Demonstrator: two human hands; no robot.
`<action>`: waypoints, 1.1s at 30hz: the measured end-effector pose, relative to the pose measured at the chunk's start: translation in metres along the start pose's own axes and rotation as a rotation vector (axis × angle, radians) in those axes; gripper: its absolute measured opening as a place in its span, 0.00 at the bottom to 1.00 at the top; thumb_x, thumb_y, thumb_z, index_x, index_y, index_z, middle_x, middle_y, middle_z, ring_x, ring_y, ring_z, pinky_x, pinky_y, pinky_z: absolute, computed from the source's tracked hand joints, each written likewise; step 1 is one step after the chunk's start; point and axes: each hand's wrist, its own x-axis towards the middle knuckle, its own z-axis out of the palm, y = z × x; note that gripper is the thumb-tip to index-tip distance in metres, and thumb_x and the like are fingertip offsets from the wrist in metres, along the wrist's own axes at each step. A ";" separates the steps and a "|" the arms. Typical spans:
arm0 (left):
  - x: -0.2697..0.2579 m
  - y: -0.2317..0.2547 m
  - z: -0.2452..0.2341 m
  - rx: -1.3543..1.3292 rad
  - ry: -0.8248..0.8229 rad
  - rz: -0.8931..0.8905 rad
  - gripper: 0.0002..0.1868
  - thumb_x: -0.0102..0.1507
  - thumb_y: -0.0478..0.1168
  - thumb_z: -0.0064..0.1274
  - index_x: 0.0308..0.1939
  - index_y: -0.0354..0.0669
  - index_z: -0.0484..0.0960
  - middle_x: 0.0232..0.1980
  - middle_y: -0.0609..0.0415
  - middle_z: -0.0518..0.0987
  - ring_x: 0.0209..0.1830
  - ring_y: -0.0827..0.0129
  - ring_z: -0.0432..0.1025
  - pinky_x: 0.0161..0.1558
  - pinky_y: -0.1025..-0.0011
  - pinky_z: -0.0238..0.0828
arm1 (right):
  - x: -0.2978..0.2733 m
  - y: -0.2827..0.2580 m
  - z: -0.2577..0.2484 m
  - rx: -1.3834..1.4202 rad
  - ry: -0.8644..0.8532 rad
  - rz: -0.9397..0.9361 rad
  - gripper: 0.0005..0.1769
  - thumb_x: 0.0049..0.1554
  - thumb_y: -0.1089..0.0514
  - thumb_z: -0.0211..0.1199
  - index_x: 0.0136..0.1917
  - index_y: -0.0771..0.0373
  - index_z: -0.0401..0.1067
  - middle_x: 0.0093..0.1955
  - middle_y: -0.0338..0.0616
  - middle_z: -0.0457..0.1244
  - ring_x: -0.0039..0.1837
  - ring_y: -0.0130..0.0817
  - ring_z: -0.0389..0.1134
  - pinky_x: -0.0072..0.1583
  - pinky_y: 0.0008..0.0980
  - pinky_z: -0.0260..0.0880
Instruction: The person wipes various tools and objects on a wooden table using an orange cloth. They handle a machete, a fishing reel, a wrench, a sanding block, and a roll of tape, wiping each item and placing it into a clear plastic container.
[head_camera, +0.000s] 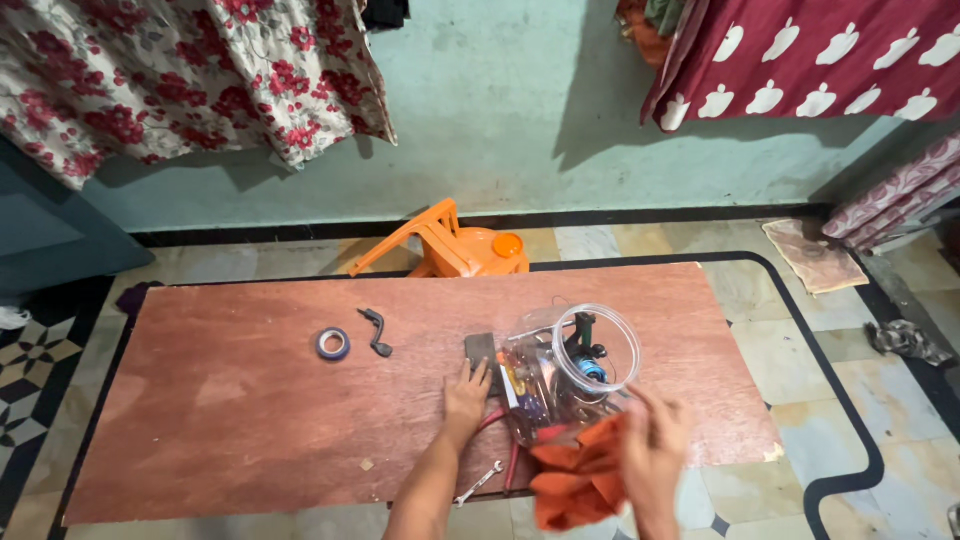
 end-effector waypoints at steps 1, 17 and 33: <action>-0.002 -0.003 0.004 0.039 -0.008 0.012 0.30 0.64 0.43 0.49 0.72 0.57 0.64 0.80 0.62 0.54 0.77 0.54 0.56 0.61 0.39 0.57 | 0.005 -0.009 0.014 -0.108 -0.068 -0.054 0.16 0.57 0.58 0.65 0.58 0.63 0.78 0.49 0.49 0.64 0.52 0.44 0.64 0.56 0.40 0.65; -0.024 -0.010 0.022 0.032 0.060 -0.041 0.21 0.66 0.42 0.46 0.64 0.54 0.75 0.67 0.55 0.73 0.67 0.53 0.65 0.62 0.45 0.60 | 0.047 0.085 0.046 -0.051 -0.064 0.052 0.18 0.46 0.55 0.81 0.40 0.67 0.76 0.44 0.47 0.59 0.43 0.37 0.61 0.45 0.36 0.63; 0.022 0.003 0.000 -0.436 -0.080 -0.632 0.37 0.55 0.57 0.67 0.62 0.45 0.73 0.66 0.50 0.73 0.69 0.55 0.65 0.64 0.49 0.62 | 0.039 0.068 0.047 0.080 -0.082 0.063 0.16 0.45 0.57 0.80 0.41 0.66 0.77 0.46 0.43 0.55 0.42 0.32 0.58 0.43 0.30 0.60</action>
